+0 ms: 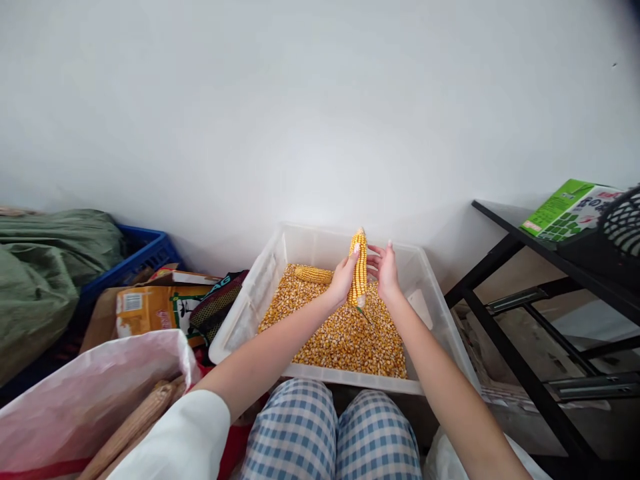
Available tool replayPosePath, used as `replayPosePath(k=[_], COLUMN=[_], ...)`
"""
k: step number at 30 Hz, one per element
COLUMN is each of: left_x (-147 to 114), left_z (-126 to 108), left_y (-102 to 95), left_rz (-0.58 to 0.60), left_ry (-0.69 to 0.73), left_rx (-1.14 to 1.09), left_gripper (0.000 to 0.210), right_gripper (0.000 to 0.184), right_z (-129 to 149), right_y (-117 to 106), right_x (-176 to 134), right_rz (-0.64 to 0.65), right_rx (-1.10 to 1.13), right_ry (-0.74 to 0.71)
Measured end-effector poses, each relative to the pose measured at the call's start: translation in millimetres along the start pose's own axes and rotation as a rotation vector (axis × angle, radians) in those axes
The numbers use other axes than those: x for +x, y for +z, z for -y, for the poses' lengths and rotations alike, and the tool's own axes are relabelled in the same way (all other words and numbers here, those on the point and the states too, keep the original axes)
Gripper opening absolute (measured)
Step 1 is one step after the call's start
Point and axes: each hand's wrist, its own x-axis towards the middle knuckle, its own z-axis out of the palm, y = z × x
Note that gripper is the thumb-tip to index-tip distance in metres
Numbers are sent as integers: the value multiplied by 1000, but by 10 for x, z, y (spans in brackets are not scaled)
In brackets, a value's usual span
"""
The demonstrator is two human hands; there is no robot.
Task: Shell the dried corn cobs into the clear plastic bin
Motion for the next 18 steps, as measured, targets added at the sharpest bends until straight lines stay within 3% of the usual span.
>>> replayPosePath(k=[4,7,11,18], left_x=[-7,-38,-67,-70], left_z=[156,236,215,150], left_y=[-19,8,20,-5], left_rz=[-212,-313,-317,-297], left_ry=[139,170,169,167], left_rx=[378,620,736,763], left_gripper=[50,53,55,53], right_gripper=[47,43,49,50], right_z=[-76,-222,-356,-353], right_y=[49,131,163,130], right_x=[-14,-53,-66,-109], right_rz=[-110,-243,-268,-198], right_rx=[220,199,-58,-254], right_ry=[183,-1,-289,-431])
